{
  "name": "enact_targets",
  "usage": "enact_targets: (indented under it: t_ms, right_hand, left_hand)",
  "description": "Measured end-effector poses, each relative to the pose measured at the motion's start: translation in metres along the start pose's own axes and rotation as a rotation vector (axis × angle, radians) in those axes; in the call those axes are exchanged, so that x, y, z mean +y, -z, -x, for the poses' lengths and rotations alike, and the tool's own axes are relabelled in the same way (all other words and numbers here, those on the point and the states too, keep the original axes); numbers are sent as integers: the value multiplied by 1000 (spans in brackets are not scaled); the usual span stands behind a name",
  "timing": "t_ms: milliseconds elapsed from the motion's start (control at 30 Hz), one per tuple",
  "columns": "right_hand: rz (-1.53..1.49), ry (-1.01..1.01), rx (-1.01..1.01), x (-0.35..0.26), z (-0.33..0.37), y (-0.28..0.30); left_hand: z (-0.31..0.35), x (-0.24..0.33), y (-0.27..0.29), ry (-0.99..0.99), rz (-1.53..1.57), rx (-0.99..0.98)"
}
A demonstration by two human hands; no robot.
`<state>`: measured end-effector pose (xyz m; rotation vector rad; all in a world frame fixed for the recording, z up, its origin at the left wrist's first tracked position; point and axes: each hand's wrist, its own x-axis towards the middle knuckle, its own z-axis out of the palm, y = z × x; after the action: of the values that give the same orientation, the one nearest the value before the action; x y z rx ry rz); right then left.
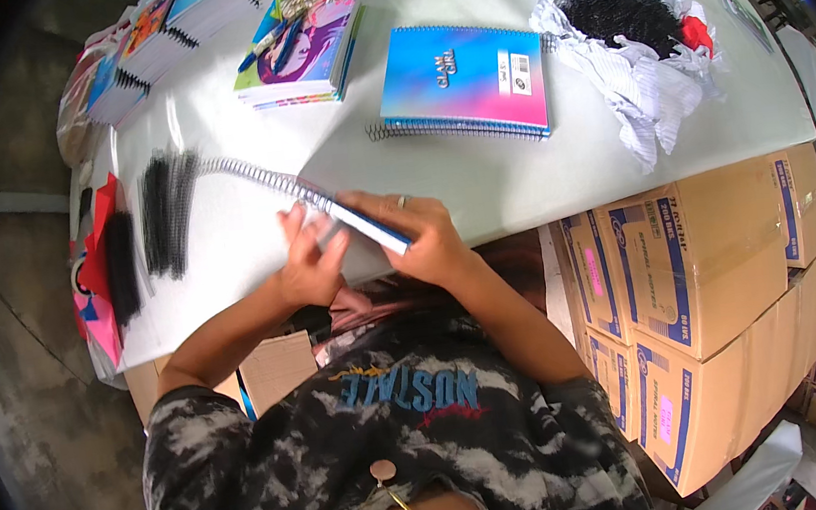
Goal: The person repeatedly picks up a notebook cover and a metal spiral binding, inserts the spiral through the cover holes, and places the assembled notebook on a growing stack. The process is repeated for multiple notebooks on a white table with cardboard boxes nearby.
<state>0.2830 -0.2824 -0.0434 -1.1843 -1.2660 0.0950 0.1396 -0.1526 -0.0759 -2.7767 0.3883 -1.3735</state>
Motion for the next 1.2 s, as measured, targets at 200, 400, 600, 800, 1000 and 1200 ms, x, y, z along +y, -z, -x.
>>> enact_targets:
  t_ms: [200,400,600,800,1000,1200]
  right_hand:
    - [-19,-1,-50,-5,-2,-12]
    - [18,3,-30,-6,-4,-12]
    - [-79,-131,-27,-1,-5,-11]
    - [-49,-84,-111,-7,-4,-15]
    - [-6,-28,93,-8,-12,-7]
    - [114,234,-130,-58,-47,13]
  left_hand:
    - [-42,-45,10,310,-121,114]
    - [-86,-36,26,-54,-258,174]
    - [-22,-4,-14,55,60,-63]
    - [-80,-9,8,153,-102,41]
    - [-42,27,-6,179,149,-95]
    - [-125,29,66,606,659,-57]
